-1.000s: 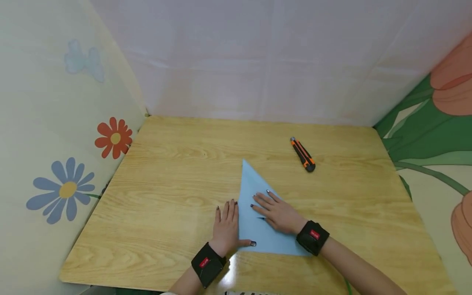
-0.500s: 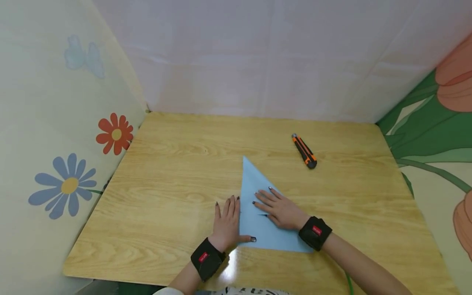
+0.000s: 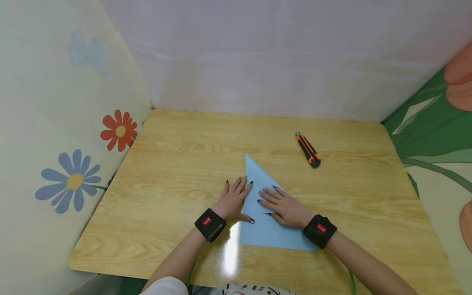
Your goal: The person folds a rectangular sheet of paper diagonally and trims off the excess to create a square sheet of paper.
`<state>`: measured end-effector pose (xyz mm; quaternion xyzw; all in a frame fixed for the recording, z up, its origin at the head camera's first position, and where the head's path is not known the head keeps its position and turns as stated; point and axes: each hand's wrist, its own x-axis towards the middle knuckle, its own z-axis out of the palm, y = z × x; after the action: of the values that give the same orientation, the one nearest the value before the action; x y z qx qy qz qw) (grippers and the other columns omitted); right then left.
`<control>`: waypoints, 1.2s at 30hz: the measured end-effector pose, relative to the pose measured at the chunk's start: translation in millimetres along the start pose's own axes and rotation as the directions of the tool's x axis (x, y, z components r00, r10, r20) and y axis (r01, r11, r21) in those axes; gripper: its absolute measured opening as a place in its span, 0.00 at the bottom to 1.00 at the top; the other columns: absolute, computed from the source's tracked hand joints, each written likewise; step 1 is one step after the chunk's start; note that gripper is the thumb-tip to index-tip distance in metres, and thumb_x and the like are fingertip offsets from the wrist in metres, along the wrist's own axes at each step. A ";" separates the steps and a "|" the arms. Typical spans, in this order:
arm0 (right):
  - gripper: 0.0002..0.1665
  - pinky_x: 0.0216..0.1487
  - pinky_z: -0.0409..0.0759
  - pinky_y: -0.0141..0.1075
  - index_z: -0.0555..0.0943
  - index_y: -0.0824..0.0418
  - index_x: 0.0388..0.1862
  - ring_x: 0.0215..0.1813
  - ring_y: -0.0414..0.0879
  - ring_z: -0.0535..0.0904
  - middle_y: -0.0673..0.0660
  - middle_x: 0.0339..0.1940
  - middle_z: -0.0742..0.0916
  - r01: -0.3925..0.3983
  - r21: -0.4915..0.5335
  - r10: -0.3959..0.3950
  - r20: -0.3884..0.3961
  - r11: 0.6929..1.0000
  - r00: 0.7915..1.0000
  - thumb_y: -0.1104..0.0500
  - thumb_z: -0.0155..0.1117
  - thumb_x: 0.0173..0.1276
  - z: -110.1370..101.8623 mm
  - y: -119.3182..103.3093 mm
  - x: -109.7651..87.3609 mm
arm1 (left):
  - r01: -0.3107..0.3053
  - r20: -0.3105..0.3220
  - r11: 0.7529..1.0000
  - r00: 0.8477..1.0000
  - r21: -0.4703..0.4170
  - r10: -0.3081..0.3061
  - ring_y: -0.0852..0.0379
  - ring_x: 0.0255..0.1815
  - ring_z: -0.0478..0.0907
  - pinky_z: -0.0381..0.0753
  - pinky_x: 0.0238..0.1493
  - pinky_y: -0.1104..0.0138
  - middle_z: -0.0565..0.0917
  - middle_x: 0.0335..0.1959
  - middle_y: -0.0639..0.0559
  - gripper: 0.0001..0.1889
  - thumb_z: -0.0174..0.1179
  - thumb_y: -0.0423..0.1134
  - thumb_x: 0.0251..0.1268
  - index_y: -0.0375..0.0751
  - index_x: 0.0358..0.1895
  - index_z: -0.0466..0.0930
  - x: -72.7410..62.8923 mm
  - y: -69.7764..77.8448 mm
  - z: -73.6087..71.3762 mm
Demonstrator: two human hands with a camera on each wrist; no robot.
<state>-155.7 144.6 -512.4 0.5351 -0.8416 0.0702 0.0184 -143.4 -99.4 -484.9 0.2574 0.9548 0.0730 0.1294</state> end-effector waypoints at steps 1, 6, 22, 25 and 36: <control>0.31 0.68 0.55 0.52 0.67 0.61 0.68 0.72 0.56 0.58 0.61 0.71 0.67 -0.001 -0.005 0.001 0.004 1.000 1.000 0.55 0.56 0.68 0.0 0.2 -0.6 | 0.003 0.033 1.000 0.999 0.009 -0.003 0.44 0.75 0.40 0.44 0.69 0.42 0.41 0.76 0.41 0.61 0.65 0.69 0.41 0.40 0.75 0.45 2.9 -0.5 -0.8; 0.32 0.69 0.55 0.51 0.66 0.60 0.69 0.72 0.55 0.58 0.60 0.71 0.66 -0.015 -0.019 0.015 0.002 1.000 1.000 0.53 0.56 0.68 1.3 -1.9 -0.7 | -0.006 0.084 1.000 0.996 0.010 0.005 0.44 0.75 0.38 0.41 0.69 0.42 0.40 0.76 0.40 0.63 0.65 0.71 0.38 0.41 0.75 0.44 9.3 -4.8 -4.3; 0.29 0.68 0.55 0.56 0.60 0.65 0.71 0.72 0.60 0.55 0.64 0.72 0.64 -0.256 0.483 0.248 0.081 0.837 0.965 0.56 0.46 0.75 -59.6 4.6 4.4 | -0.066 0.091 0.997 0.994 0.034 0.063 0.43 0.75 0.43 0.44 0.68 0.40 0.44 0.76 0.42 0.66 0.67 0.73 0.31 0.38 0.74 0.48 4.3 5.5 -1.2; 0.28 0.67 0.57 0.56 0.60 0.69 0.70 0.70 0.63 0.58 0.68 0.70 0.65 -0.394 0.507 0.317 0.236 0.766 0.919 0.60 0.45 0.75 -86.6 15.6 6.5 | -0.076 0.081 0.996 0.994 0.054 0.071 0.43 0.75 0.44 0.45 0.67 0.39 0.45 0.76 0.42 0.67 0.66 0.74 0.29 0.38 0.74 0.48 0.0 9.9 2.5; 0.27 0.67 0.59 0.54 0.63 0.70 0.68 0.71 0.61 0.57 0.71 0.71 0.62 -0.285 0.081 0.271 0.154 0.955 0.950 0.64 0.48 0.72 -51.9 14.7 55.6 | -0.063 0.069 0.997 0.996 0.054 0.059 0.42 0.74 0.44 0.46 0.66 0.38 0.47 0.75 0.41 0.67 0.67 0.73 0.28 0.38 0.74 0.50 -0.6 13.3 5.1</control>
<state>-195.0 107.9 -456.6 0.4149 -0.9032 0.0771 -0.0787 -135.1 -88.0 -486.9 0.2922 0.9433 0.0412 0.1518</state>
